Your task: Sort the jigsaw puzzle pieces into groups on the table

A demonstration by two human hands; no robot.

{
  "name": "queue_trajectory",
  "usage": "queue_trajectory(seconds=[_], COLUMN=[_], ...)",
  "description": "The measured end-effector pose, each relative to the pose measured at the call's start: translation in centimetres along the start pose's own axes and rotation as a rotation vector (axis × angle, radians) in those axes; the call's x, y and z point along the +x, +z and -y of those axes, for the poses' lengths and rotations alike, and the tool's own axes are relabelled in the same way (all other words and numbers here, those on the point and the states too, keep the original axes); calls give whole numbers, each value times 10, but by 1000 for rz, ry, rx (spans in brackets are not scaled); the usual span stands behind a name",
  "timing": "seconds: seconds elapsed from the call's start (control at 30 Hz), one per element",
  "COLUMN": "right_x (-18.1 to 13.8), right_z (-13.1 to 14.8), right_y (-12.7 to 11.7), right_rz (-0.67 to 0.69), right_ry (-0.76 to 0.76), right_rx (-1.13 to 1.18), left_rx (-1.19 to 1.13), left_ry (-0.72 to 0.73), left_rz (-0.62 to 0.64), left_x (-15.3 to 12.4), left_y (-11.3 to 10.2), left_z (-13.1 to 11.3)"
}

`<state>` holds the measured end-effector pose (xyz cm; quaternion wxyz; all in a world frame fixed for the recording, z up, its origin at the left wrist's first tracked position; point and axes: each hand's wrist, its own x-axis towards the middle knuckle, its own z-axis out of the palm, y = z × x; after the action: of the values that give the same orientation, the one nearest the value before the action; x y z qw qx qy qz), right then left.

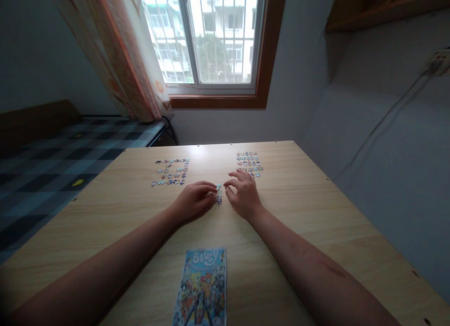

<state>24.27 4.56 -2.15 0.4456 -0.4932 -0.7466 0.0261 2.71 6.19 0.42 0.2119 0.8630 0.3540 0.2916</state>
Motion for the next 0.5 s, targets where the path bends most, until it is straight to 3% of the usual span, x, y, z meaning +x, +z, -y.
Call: queue_trajectory(seconds=[0.17,0.37,0.5], right_x=[0,-2,-3], right_z=[0,2,7], right_y=[1,1,-2], right_rz=[17,99,206], right_ry=[2,-28,-46], right_rx=[-18,-57,-97], left_rx=[96,214,273], left_ry=[-84,-11,36], left_rz=[-81,4,-13], left_x=[1,-2,-2], left_y=[0,4,5], left_z=[5,5,7])
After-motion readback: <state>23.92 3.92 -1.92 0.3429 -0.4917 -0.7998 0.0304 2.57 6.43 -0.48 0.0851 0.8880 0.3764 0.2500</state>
